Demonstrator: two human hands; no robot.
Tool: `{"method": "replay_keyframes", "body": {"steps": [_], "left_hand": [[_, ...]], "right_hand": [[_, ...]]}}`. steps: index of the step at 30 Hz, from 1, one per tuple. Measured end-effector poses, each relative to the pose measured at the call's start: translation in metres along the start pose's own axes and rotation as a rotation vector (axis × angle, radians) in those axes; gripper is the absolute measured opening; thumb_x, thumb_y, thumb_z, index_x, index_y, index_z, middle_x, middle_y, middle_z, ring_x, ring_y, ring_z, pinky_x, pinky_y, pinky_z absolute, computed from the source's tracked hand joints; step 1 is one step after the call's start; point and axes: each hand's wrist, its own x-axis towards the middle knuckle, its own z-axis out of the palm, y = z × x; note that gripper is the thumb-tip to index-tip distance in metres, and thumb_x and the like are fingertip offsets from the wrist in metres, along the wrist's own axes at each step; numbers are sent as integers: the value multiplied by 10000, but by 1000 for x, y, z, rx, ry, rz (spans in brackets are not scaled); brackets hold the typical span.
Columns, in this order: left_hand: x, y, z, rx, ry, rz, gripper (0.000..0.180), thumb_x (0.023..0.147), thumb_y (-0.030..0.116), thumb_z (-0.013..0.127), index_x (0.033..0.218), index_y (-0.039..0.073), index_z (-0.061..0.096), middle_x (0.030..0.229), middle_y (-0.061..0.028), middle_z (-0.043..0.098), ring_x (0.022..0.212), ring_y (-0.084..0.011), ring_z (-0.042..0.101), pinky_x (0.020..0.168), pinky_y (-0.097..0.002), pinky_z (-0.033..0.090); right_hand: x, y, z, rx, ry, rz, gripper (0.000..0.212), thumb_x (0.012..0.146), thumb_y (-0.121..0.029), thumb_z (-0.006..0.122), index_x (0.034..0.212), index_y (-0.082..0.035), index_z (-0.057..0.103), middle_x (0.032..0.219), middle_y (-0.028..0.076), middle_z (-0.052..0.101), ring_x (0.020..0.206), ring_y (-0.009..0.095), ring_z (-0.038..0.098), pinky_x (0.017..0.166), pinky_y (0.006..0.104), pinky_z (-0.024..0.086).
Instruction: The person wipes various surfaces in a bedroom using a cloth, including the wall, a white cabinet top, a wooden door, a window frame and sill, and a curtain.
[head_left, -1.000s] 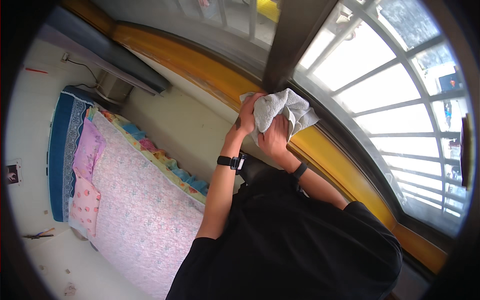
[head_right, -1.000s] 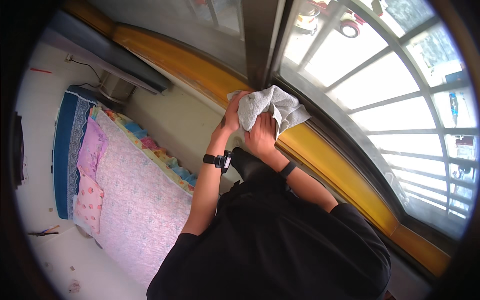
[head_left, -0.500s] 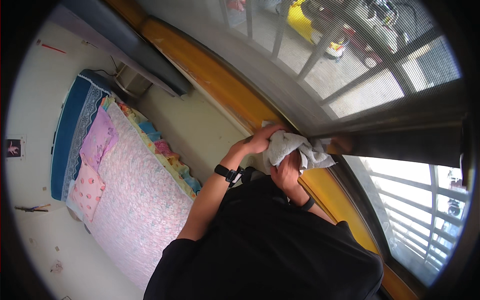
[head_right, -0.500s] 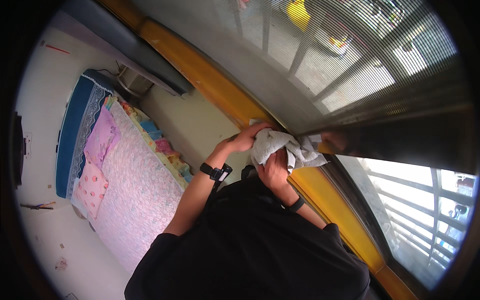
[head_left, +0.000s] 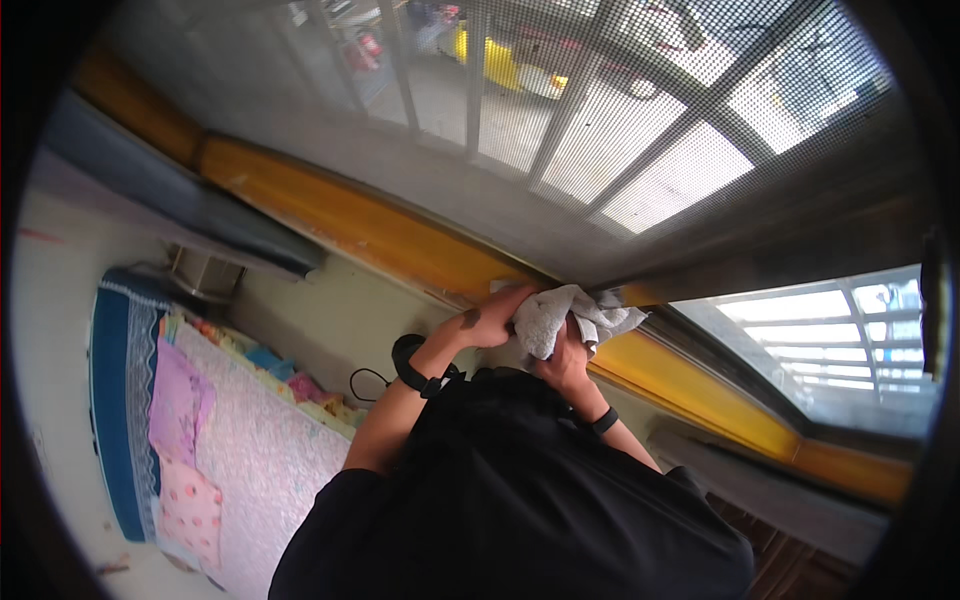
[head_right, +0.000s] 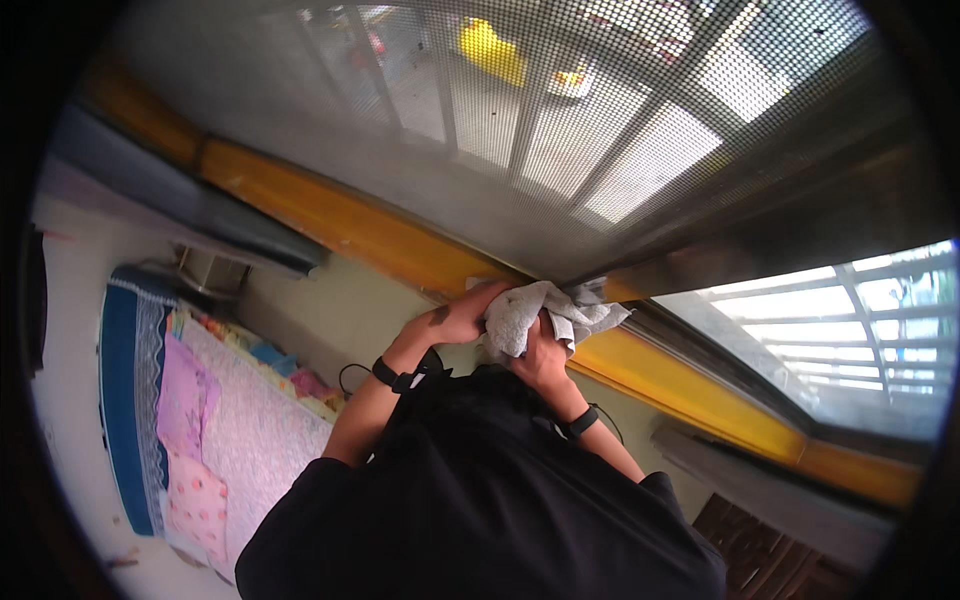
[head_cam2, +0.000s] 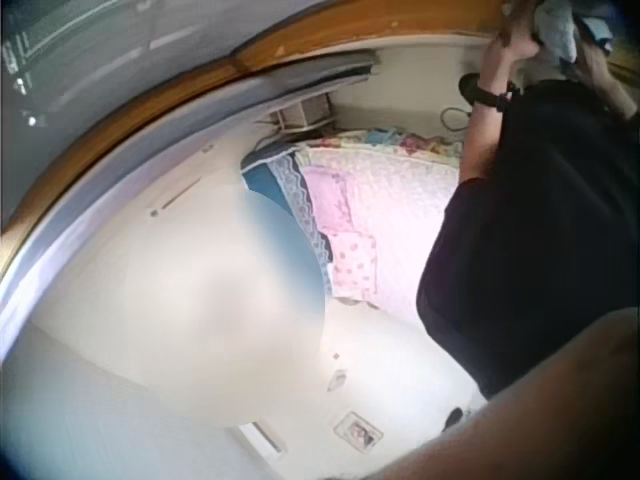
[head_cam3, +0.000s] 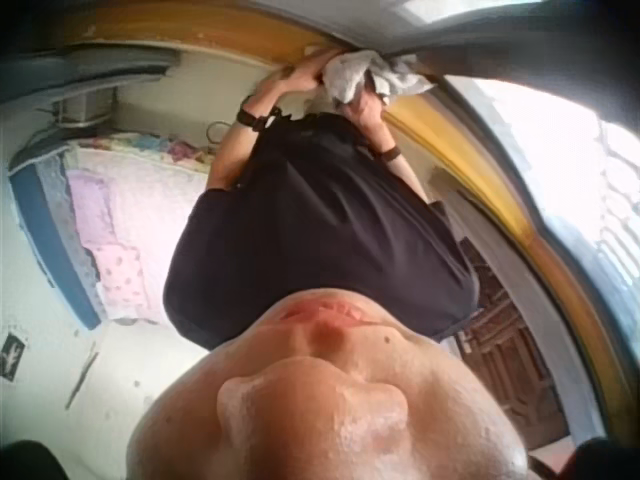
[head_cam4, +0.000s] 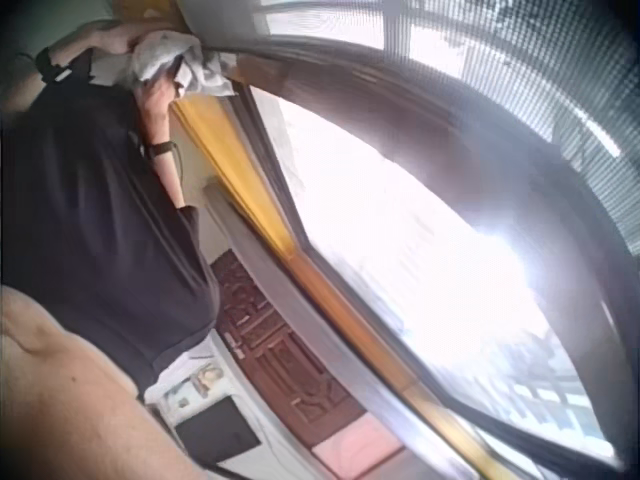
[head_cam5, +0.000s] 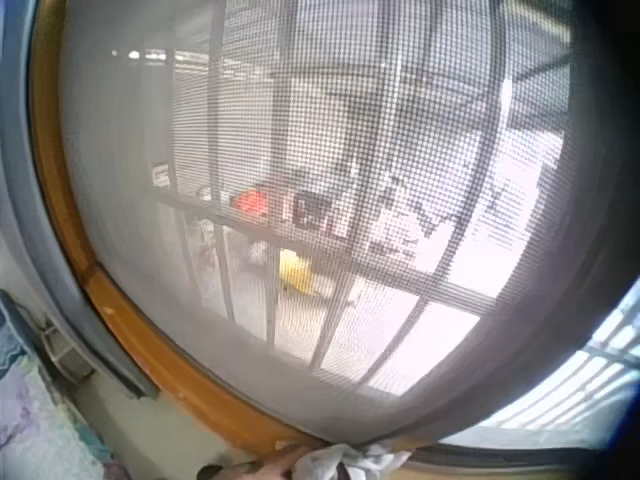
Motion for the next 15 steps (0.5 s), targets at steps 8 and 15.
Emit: {"method": "replay_keyframes", "body": {"steps": [8, 15], "left_hand": [[14, -16, -29, 245, -303, -18, 516, 776, 0, 686, 1251, 19, 486, 1217, -241, 579, 1144, -444, 527, 956, -454, 452], [22, -12, -44, 136, -429, 82, 551, 775, 60, 722, 1267, 41, 475, 1181, -194, 593, 1135, -432, 527, 934, -490, 455]], "right_hand": [[9, -22, 2, 11, 180, 94, 856, 636, -193, 762, 1408, -21, 435, 1332, 251, 536, 1206, 442, 533, 1005, 494, 437], [23, -48, -11, 11, 261, 310, 607, 618, -134, 681, 1204, -73, 535, 1105, 147, 628, 997, 369, 622, 840, 469, 478]]}}
